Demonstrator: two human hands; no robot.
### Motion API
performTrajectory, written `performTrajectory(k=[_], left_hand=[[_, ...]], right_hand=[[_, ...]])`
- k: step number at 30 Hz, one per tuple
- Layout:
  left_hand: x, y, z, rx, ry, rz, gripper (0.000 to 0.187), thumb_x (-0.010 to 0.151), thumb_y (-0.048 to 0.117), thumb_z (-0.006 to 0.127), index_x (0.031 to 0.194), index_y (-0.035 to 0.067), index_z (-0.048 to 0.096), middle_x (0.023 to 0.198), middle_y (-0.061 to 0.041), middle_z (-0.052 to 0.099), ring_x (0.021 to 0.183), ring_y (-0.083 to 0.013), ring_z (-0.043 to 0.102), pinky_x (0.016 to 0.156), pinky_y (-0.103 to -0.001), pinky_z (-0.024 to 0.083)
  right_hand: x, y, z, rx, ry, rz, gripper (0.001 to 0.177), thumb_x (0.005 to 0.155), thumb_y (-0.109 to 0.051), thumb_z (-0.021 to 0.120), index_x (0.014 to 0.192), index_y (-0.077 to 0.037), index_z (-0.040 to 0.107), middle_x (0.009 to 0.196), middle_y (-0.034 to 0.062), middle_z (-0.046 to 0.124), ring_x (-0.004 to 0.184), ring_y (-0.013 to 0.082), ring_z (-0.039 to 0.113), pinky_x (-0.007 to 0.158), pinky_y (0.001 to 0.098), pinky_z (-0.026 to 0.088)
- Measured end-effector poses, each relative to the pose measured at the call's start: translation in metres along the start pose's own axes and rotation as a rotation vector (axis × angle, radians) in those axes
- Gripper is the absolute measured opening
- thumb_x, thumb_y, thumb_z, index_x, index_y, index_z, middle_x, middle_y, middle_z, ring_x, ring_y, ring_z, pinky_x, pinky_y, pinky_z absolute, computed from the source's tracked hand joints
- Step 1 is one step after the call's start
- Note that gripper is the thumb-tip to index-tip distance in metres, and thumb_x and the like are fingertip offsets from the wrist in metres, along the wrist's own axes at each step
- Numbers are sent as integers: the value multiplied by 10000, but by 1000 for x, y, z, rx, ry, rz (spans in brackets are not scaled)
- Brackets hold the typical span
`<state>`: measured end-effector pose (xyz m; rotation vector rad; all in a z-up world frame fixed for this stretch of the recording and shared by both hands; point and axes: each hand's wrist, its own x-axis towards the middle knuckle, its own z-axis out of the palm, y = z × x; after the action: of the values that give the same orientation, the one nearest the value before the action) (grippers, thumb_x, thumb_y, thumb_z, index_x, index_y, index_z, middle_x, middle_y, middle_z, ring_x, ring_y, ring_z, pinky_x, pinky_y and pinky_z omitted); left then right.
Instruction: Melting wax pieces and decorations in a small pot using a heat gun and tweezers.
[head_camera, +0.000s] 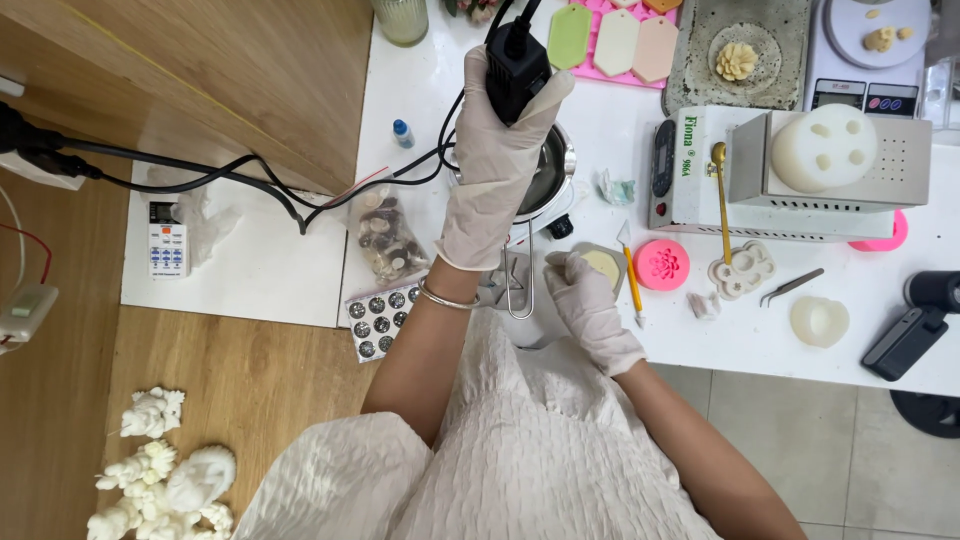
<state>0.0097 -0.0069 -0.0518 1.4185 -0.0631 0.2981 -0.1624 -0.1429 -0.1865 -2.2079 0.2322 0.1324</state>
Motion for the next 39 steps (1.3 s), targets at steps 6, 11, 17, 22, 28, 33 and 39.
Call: performTrajectory(k=[6, 11, 17, 22, 28, 33, 39], left_hand=[[-9, 18, -2, -17, -13, -19, 446, 880, 260, 866, 1147, 94, 549, 965, 52, 667, 864, -62, 626, 786, -214, 546], [-11, 6, -4, -224, -51, 10, 438, 895, 213, 865, 1167, 90, 545, 991, 54, 634, 892, -57, 596, 817, -218, 527], [-14, 3, -8, -321, -52, 27, 422, 916, 202, 865, 1159, 94, 537, 975, 60, 598, 875, -54, 547, 796, -225, 501], [-18, 18, -12, -217, -13, 49, 401, 925, 223, 858, 1151, 96, 552, 927, 57, 618, 879, -61, 571, 804, -232, 513], [-18, 18, -9, -220, -32, 22, 432, 912, 247, 855, 1174, 91, 551, 977, 51, 635, 871, -59, 595, 794, -232, 528], [-21, 21, -8, -306, -52, -23, 417, 919, 239, 850, 1164, 90, 547, 970, 48, 617, 846, -49, 577, 746, -221, 518], [-22, 24, -9, -286, -53, -22, 434, 911, 250, 848, 1167, 97, 532, 959, 59, 601, 840, -39, 563, 739, -212, 514]], right_hand=[[-17, -15, -29, -40, -203, 3, 226, 946, -145, 656, 1149, -72, 725, 876, 147, 756, 787, 222, 723, 747, 326, 546], [-26, -23, -9, -138, -387, -195, 368, 889, -125, 627, 1252, -136, 686, 989, 162, 754, 854, 309, 727, 760, 380, 558], [-15, -36, 18, -600, -413, -594, 327, 987, -298, 599, 1276, -145, 590, 881, 171, 702, 729, 375, 688, 617, 490, 533], [-10, -7, 37, -766, -381, -672, 382, 997, -279, 583, 1353, -144, 549, 809, 183, 662, 587, 345, 670, 495, 469, 514], [-9, 6, 43, -677, -305, -747, 466, 969, -148, 563, 1428, -119, 489, 943, 208, 654, 653, 336, 688, 522, 445, 539], [-10, -4, 42, -810, -352, -679, 533, 939, -110, 536, 1457, -94, 409, 1247, 336, 565, 591, 323, 695, 486, 408, 562], [-11, -7, 38, -657, -405, -634, 534, 961, -139, 568, 1468, -67, 414, 1163, 284, 605, 688, 367, 692, 554, 428, 564]])
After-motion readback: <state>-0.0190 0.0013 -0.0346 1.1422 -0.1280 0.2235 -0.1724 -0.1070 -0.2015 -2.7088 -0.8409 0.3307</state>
